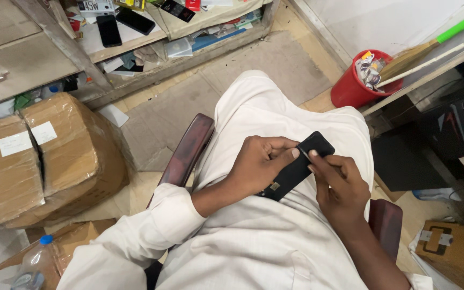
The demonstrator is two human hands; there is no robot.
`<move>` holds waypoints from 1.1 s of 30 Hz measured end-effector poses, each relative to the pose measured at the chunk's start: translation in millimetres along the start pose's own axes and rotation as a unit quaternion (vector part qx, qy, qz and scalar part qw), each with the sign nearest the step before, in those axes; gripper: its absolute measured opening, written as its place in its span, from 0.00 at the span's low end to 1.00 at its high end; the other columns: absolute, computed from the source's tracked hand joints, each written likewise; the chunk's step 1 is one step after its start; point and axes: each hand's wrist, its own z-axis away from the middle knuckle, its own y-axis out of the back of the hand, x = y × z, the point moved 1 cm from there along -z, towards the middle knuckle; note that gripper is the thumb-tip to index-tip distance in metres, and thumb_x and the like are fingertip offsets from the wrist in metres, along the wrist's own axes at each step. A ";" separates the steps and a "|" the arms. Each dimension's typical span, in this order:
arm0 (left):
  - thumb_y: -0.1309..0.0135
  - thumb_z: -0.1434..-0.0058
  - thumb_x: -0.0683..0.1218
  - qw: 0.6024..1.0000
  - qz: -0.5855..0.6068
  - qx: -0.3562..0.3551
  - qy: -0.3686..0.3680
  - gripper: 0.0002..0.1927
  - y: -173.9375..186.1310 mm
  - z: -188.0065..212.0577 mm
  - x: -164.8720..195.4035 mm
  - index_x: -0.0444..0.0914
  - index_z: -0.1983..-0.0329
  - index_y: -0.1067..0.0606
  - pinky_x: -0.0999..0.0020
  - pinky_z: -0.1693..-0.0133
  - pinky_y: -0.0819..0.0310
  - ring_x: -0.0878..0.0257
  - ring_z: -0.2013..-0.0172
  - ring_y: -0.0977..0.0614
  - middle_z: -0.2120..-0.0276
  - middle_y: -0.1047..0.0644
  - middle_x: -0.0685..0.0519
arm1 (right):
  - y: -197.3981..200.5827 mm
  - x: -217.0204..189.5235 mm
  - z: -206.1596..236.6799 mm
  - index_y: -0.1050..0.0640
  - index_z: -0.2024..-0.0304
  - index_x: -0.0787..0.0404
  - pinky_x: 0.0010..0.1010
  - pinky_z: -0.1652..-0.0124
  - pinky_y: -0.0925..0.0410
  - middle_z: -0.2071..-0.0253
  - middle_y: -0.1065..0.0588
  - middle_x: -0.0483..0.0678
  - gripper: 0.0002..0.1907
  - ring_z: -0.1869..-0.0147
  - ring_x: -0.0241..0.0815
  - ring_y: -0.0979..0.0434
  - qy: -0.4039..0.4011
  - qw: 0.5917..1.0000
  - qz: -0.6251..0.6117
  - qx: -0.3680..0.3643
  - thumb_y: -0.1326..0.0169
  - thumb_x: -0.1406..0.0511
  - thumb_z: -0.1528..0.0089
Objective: The person sits in a chair with a smartphone resting on their lap and pries along the edge of the phone's back cover using a thin metal tool, working around the seam. They briefly reach up to a shelf and a glass display counter, then resume prying the cover and press along its edges by hand.
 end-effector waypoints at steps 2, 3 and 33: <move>0.47 0.31 0.42 1.000 0.009 -0.004 0.004 0.13 0.2 0.6 -0.7 0.30 0.49 0.20 0.78 0.69 0.26 0.75 0.71 0.20 0.69 0.16 0.52 | 0.4 0.4 0.6 0.18 0.50 0.61 0.26 0.68 0.34 0.61 0.25 0.48 0.15 0.68 0.32 0.26 0.000 1.000 0.004 0.020 0.33 0.75 0.39; 0.47 0.30 0.42 1.000 0.011 -0.005 0.007 0.12 0.6 1.1 -1.1 0.30 0.49 0.20 0.78 0.70 0.26 0.75 0.71 0.20 0.70 0.16 0.53 | 0.8 0.4 0.3 0.18 0.51 0.61 0.26 0.68 0.34 0.61 0.25 0.48 0.15 0.68 0.32 0.26 0.004 1.000 0.006 0.021 0.33 0.75 0.39; 0.42 0.34 0.44 0.996 -0.085 0.024 0.019 0.10 8.2 -13.3 -4.3 0.31 0.61 0.17 0.77 0.74 0.33 0.77 0.76 0.28 0.77 0.19 0.56 | -0.8 -1.4 -15.8 0.17 0.50 0.60 0.26 0.71 0.38 0.63 0.28 0.46 0.18 0.72 0.31 0.33 -0.018 0.998 -0.062 -0.019 0.37 0.77 0.42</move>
